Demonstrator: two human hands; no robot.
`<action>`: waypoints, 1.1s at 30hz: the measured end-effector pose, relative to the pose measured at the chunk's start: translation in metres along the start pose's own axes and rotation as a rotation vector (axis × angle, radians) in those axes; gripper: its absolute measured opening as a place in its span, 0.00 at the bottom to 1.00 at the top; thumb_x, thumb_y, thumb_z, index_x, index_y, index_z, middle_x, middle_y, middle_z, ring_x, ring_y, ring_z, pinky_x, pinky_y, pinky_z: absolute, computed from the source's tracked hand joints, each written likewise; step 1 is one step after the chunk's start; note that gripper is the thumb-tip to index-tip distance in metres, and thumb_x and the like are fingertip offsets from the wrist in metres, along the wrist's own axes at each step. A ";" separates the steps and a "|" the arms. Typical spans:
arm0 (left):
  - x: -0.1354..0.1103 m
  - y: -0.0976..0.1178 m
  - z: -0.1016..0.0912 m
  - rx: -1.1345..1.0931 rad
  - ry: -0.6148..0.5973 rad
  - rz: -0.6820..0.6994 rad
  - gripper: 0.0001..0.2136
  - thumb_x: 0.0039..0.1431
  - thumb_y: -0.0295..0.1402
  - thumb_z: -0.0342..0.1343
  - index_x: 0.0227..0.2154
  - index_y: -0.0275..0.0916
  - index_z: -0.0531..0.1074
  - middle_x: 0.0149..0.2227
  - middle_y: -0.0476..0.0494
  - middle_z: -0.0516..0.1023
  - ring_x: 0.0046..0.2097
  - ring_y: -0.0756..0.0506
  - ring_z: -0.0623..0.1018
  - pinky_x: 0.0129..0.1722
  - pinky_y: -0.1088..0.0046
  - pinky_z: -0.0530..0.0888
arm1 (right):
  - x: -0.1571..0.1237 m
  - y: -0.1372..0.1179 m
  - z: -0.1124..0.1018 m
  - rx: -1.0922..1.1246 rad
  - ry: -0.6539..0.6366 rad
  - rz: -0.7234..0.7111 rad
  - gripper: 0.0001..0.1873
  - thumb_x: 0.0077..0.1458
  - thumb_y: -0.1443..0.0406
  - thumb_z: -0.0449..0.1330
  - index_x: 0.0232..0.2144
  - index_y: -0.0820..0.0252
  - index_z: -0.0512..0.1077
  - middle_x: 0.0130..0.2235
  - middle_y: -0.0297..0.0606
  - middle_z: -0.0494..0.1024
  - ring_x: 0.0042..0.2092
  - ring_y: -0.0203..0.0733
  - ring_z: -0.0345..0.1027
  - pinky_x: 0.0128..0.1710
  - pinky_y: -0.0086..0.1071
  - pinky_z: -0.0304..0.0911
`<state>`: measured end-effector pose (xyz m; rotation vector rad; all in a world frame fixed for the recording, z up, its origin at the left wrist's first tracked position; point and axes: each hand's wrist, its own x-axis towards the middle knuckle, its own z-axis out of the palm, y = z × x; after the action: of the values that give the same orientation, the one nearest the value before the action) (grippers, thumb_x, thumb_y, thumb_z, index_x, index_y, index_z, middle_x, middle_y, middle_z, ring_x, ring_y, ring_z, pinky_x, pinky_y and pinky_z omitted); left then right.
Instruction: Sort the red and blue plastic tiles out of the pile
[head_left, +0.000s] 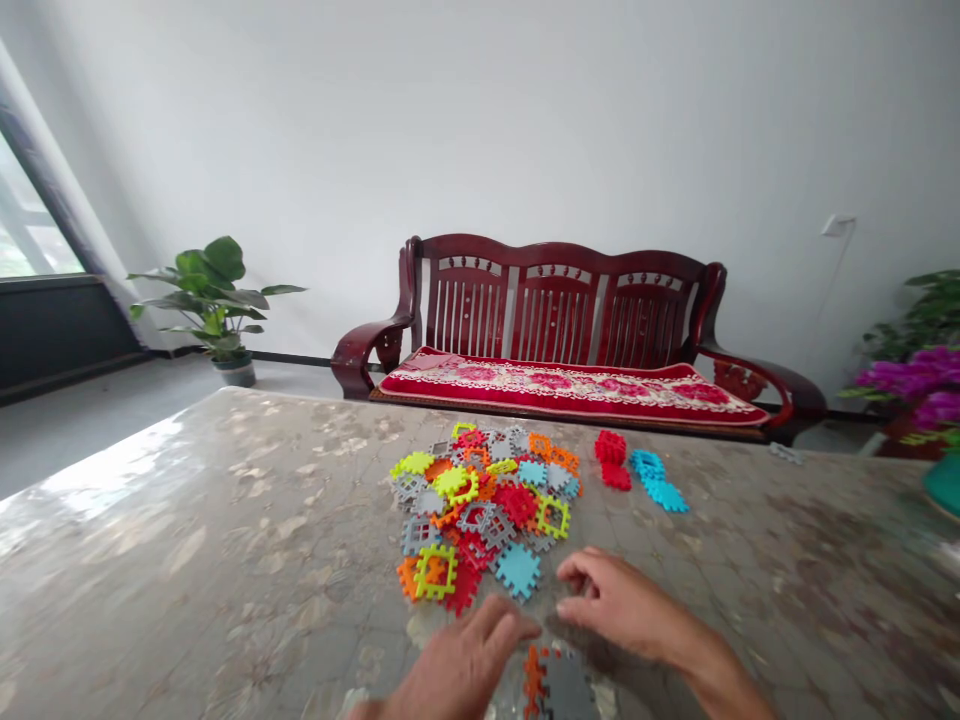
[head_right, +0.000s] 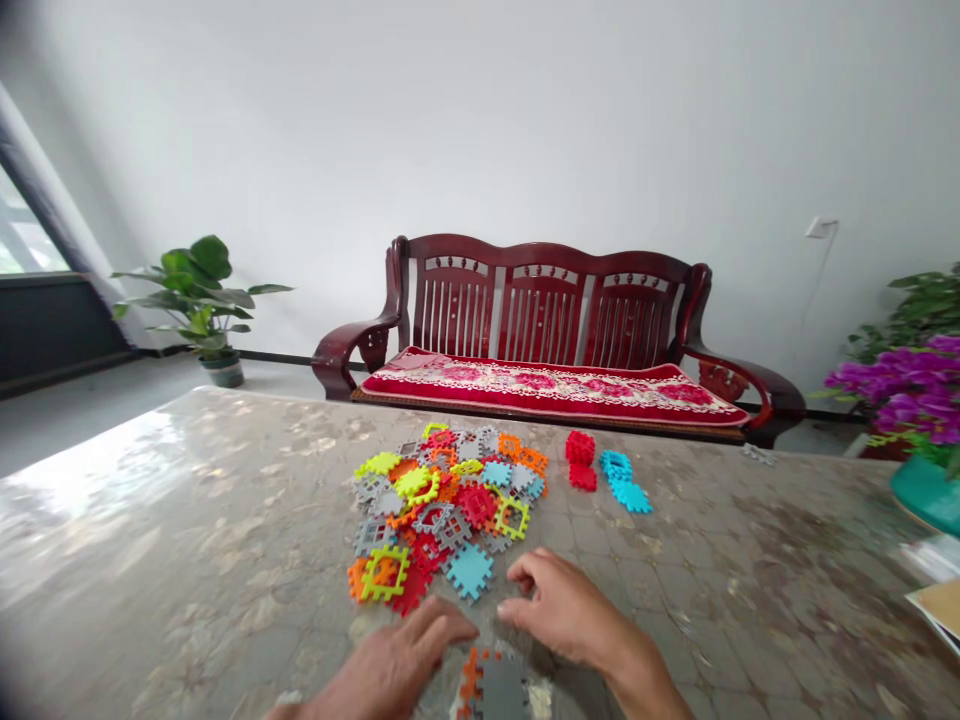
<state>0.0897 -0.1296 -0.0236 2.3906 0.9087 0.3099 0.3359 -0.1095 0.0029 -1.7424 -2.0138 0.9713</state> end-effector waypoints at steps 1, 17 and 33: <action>0.004 0.002 0.009 0.048 -0.017 0.024 0.25 0.51 0.29 0.61 0.52 0.49 0.62 0.52 0.44 0.72 0.47 0.44 0.75 0.43 0.71 0.73 | -0.008 -0.003 0.000 -0.027 -0.031 0.006 0.15 0.44 0.61 0.63 0.38 0.55 0.75 0.39 0.34 0.74 0.36 0.38 0.67 0.35 0.29 0.58; 0.037 0.024 0.019 0.141 -0.035 -0.138 0.22 0.49 0.36 0.65 0.46 0.43 0.65 0.50 0.45 0.71 0.50 0.42 0.72 0.48 0.69 0.71 | -0.027 -0.021 0.017 0.064 -0.054 0.017 0.15 0.38 0.70 0.57 0.33 0.56 0.67 0.38 0.31 0.72 0.41 0.39 0.65 0.38 0.28 0.54; 0.032 0.004 -0.003 0.187 0.463 0.061 0.17 0.58 0.31 0.59 0.49 0.45 0.64 0.49 0.45 0.74 0.49 0.44 0.74 0.48 0.66 0.71 | 0.025 -0.017 -0.008 0.482 -0.003 0.064 0.19 0.41 0.63 0.62 0.39 0.60 0.72 0.29 0.30 0.74 0.29 0.35 0.63 0.27 0.27 0.56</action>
<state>0.1144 -0.1096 -0.0186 2.5698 1.1060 0.8629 0.3228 -0.0835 0.0153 -1.5402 -1.5579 1.3456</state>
